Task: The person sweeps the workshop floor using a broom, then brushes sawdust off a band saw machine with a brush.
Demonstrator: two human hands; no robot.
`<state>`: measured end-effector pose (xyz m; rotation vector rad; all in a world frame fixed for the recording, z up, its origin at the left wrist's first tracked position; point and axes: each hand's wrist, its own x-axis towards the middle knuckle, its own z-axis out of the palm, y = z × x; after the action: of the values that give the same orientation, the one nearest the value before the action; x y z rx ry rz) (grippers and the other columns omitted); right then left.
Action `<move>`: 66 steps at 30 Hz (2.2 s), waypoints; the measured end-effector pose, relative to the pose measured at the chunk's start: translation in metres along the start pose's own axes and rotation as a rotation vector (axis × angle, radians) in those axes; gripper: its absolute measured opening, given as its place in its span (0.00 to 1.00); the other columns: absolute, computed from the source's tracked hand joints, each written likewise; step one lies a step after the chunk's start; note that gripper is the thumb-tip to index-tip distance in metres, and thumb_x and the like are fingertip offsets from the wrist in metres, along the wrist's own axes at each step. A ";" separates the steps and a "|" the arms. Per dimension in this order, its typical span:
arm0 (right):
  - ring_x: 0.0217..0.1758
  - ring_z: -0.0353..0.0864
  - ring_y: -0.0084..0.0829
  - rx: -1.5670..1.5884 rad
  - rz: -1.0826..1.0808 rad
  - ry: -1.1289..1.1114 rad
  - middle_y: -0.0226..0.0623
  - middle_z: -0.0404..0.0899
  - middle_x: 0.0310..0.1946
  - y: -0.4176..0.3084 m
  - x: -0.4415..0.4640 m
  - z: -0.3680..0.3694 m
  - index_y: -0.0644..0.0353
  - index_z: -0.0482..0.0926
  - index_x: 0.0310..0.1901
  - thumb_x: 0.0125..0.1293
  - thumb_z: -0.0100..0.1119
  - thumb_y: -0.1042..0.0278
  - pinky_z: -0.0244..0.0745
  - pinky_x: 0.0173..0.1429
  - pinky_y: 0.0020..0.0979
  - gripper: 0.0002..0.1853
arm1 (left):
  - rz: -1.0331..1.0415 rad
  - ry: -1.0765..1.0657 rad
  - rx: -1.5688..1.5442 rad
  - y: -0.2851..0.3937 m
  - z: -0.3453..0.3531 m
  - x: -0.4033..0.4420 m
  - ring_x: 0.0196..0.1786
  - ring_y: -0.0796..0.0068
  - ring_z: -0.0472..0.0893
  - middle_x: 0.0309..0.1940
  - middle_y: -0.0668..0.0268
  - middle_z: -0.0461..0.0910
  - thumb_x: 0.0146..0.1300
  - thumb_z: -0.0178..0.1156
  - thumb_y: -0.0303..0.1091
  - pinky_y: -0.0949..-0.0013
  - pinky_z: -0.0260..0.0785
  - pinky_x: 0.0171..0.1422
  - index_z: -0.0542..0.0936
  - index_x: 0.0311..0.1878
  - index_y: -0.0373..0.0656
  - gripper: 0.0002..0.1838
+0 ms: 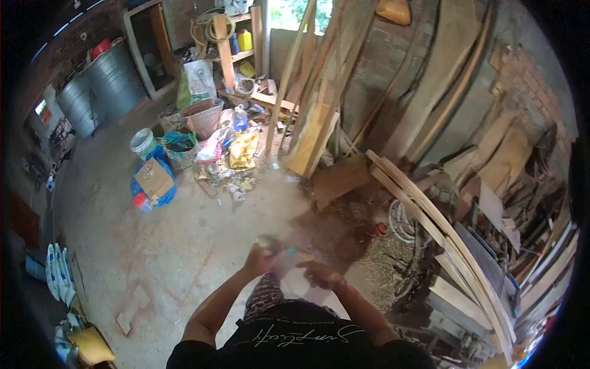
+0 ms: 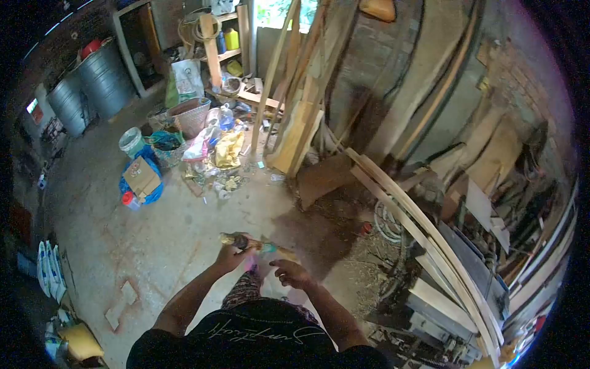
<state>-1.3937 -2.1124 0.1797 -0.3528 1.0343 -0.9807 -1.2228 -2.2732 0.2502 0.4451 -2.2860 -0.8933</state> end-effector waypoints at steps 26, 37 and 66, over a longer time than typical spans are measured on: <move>0.25 0.72 0.28 0.524 -0.199 0.390 0.29 0.71 0.22 -0.322 0.450 -0.103 0.53 0.72 0.30 0.56 0.51 0.44 0.69 0.31 0.31 0.19 | -0.808 0.712 -1.176 -0.323 -0.227 0.131 0.50 0.70 0.73 0.49 0.63 0.71 0.52 0.62 0.41 0.70 0.68 0.50 0.65 0.54 0.47 0.27; 0.44 0.72 0.31 0.050 -0.295 0.659 0.31 0.70 0.46 -0.496 0.516 -0.166 0.52 0.66 0.51 0.54 0.52 0.39 0.68 0.47 0.37 0.29 | -1.609 0.742 -0.892 -0.418 -0.071 0.031 0.29 0.63 0.77 0.37 0.62 0.73 0.54 0.56 0.31 0.73 0.68 0.22 0.66 0.53 0.45 0.22; 0.34 0.74 0.32 0.016 -0.215 0.931 0.39 0.70 0.36 -0.622 0.764 -0.531 0.54 0.56 0.58 0.61 0.47 0.58 0.74 0.29 0.34 0.25 | -1.834 0.173 -0.590 -0.469 -0.097 0.361 0.46 0.67 0.73 0.47 0.62 0.70 0.58 0.51 0.43 0.64 0.67 0.46 0.64 0.57 0.45 0.24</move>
<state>-2.0435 -2.9797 -0.1011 0.0368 1.8482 -1.3892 -1.3893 -2.8382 0.1357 2.2291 -0.7817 -2.0036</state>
